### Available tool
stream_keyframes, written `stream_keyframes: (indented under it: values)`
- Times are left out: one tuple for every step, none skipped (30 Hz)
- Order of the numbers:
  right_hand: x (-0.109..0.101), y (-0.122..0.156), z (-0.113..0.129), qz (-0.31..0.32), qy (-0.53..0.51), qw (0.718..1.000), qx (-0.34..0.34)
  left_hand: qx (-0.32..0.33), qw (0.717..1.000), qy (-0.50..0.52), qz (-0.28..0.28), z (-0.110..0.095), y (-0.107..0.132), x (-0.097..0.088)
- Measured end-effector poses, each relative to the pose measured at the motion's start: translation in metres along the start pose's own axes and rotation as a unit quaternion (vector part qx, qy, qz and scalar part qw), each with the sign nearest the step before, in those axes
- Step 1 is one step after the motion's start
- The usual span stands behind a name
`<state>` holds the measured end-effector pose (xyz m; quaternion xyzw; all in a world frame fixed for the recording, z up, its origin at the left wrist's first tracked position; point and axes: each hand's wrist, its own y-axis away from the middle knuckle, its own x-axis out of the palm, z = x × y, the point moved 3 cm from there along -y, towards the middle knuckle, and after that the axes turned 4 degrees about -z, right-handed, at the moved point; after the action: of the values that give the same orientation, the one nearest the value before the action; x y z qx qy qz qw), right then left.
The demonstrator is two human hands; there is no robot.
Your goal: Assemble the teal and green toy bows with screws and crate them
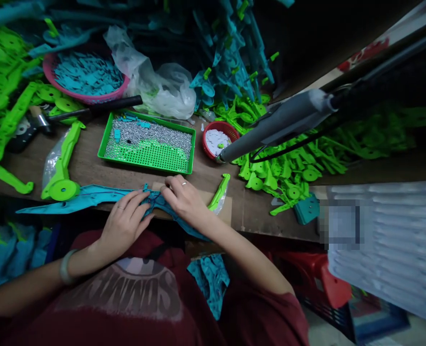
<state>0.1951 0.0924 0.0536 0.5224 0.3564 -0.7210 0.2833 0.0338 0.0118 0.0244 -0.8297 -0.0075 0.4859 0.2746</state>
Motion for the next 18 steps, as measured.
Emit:
stream_keyframes:
  values:
    - [0.003, 0.005, -0.001, -0.029, -0.011, 1.0, 0.002, -0.004, 1.0, 0.011, 0.003, 0.0, 0.0, 0.0]
    - [0.006, 0.01, -0.001, -0.055, -0.025, 0.998, 0.006, -0.006, 1.0, 0.022, 0.006, 0.001, 0.0, 0.0]
    - [0.009, 0.014, -0.002, -0.077, -0.039, 0.996, 0.01, -0.006, 1.0, 0.03, 0.007, 0.001, 0.0, 0.0]
    - [0.012, 0.018, -0.002, -0.094, -0.051, 0.994, 0.018, -0.003, 0.999, 0.036, 0.008, 0.001, 0.0, 0.0]
    - [0.016, 0.02, -0.003, -0.103, -0.062, 0.992, 0.029, 0.0, 0.999, 0.037, 0.008, 0.001, 0.0, 0.0]
    - [0.018, 0.022, -0.004, -0.107, -0.07, 0.991, 0.041, 0.002, 0.999, 0.034, 0.008, 0.001, -0.001, 0.0]
    - [0.02, 0.023, -0.005, -0.107, -0.075, 0.99, 0.05, 0.004, 1.0, 0.027, 0.006, 0.001, -0.001, -0.001]
    - [0.021, 0.022, -0.005, -0.106, -0.079, 0.99, 0.054, 0.007, 1.0, 0.018, 0.004, 0.001, -0.001, -0.001]
    - [0.021, 0.021, -0.005, -0.102, -0.082, 0.99, 0.055, 0.012, 1.0, 0.009, 0.002, 0.001, -0.002, -0.001]
    - [0.021, 0.019, -0.006, -0.098, -0.087, 0.99, 0.055, 0.019, 1.0, -0.001, 0.002, 0.002, -0.003, -0.002]
    - [0.02, 0.016, -0.005, -0.095, -0.094, 0.99, 0.053, 0.03, 0.999, -0.011, 0.003, 0.002, -0.003, -0.002]
    - [0.019, 0.014, -0.005, -0.094, -0.103, 0.989, 0.055, 0.048, 0.999, -0.021, 0.007, 0.002, -0.004, -0.002]
    - [0.018, 0.011, -0.005, -0.097, -0.115, 0.987, 0.061, 0.069, 0.997, -0.028, 0.013, 0.002, -0.004, -0.001]
    - [0.017, 0.008, -0.004, -0.103, -0.13, 0.983, 0.074, 0.09, 0.995, -0.033, 0.02, 0.002, -0.004, -0.001]
    - [0.017, 0.006, -0.003, -0.11, -0.15, 0.978, 0.09, 0.109, 0.993, -0.036, 0.027, 0.002, -0.003, 0.0]
    - [0.016, 0.004, -0.002, -0.115, -0.171, 0.973, 0.108, 0.124, 0.991, -0.038, 0.033, 0.002, -0.002, 0.002]
    - [0.017, 0.002, -0.001, -0.115, -0.192, 0.967, 0.124, 0.133, 0.99, -0.039, 0.038, 0.002, -0.001, 0.003]
    - [0.017, 0.001, 0.0, -0.112, -0.208, 0.962, 0.135, 0.136, 0.989, -0.039, 0.039, 0.002, 0.0, 0.004]
